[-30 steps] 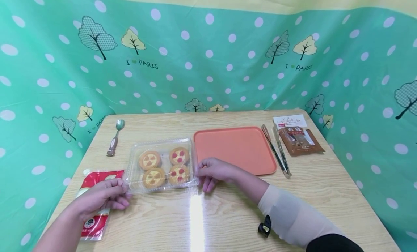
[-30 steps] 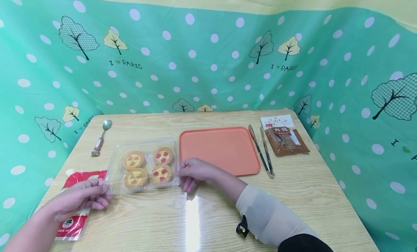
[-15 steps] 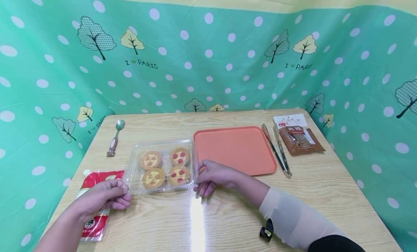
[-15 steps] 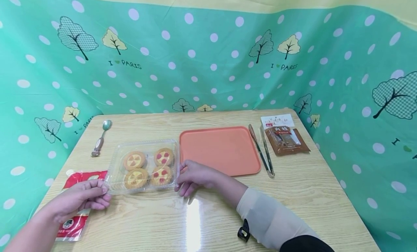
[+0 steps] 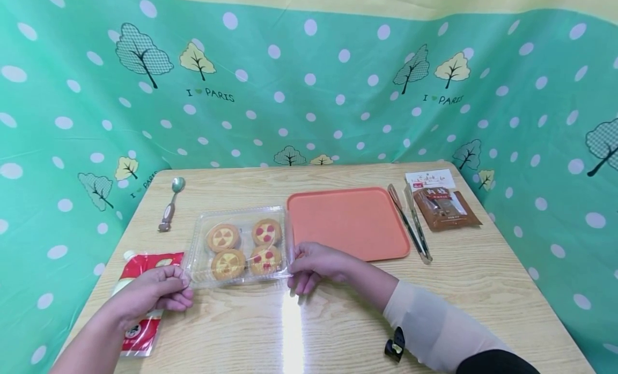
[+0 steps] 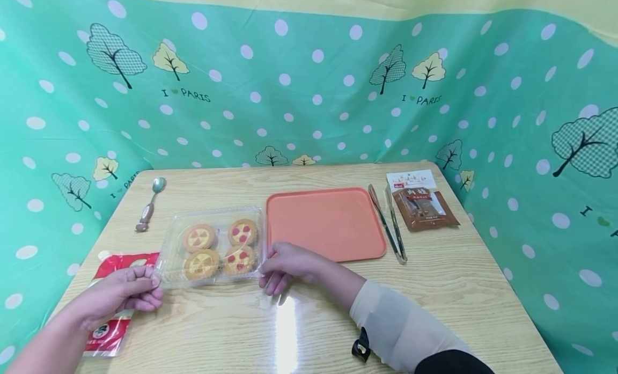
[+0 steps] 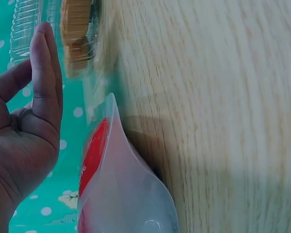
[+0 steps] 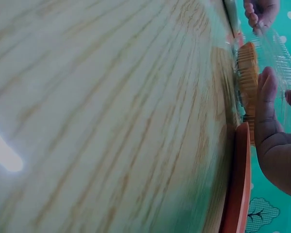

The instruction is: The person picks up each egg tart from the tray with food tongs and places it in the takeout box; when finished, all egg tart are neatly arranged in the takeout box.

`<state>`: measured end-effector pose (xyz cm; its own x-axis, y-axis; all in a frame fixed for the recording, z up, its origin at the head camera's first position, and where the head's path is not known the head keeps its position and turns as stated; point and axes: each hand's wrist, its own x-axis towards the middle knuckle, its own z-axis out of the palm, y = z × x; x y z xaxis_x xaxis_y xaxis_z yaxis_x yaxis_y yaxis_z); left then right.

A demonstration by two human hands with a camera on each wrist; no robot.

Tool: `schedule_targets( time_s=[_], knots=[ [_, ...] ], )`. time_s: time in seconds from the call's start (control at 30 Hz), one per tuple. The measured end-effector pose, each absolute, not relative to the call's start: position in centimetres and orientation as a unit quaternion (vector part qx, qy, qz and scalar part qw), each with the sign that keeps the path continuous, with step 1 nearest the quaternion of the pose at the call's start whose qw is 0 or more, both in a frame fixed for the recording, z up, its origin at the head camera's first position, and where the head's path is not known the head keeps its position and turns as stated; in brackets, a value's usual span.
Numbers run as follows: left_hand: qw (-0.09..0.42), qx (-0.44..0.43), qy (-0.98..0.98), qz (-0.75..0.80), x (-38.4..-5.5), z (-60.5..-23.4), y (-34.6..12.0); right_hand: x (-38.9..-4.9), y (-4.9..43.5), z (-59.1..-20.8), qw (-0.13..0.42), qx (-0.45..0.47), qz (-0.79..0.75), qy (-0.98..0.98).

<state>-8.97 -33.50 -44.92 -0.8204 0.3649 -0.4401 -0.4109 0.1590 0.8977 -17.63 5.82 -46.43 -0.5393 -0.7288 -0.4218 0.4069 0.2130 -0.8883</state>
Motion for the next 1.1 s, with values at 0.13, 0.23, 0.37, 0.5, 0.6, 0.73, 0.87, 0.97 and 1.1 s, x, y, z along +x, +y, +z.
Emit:
schedule_targets(
  time_s=[0.13,0.23,0.37,0.5,0.6,0.73,0.87,0.97,1.1],
  knots=[
    [0.301,-0.021,0.699,0.648,-8.93,-44.98,-33.43,-17.55,5.98,-46.5,0.482,-0.146,-0.582,0.638],
    [0.304,-0.016,0.697,0.65,-8.9,-44.95,-33.39,-17.51,6.01,-46.52,0.486,-0.153,-0.576,0.639],
    [0.304,-0.011,0.696,0.65,-8.88,-44.91,-33.37,-17.48,5.95,-46.55,0.489,-0.147,-0.589,0.627],
    [0.306,-0.013,0.697,0.648,-8.89,-44.93,-33.41,-17.46,5.87,-46.64,0.492,-0.136,-0.608,0.608],
    [0.305,-0.017,0.699,0.646,-8.89,-44.89,-33.43,-17.43,5.83,-46.71,0.492,-0.13,-0.616,0.602],
    [0.304,-0.018,0.702,0.644,-8.93,-44.76,-33.39,-17.41,5.79,-46.67,0.488,-0.125,-0.618,0.604],
    [0.303,-0.015,0.701,0.645,-8.94,-44.72,-33.36,-17.34,5.73,-46.7,0.483,-0.122,-0.618,0.608],
    [0.302,-0.014,0.702,0.645,-8.87,-44.8,-33.36,-17.19,5.65,-46.7,0.48,-0.118,-0.618,0.611],
    [0.301,-0.011,0.702,0.645,-8.78,-44.88,-33.42,-16.95,5.56,-46.64,0.476,-0.115,-0.617,0.616]
  ],
)
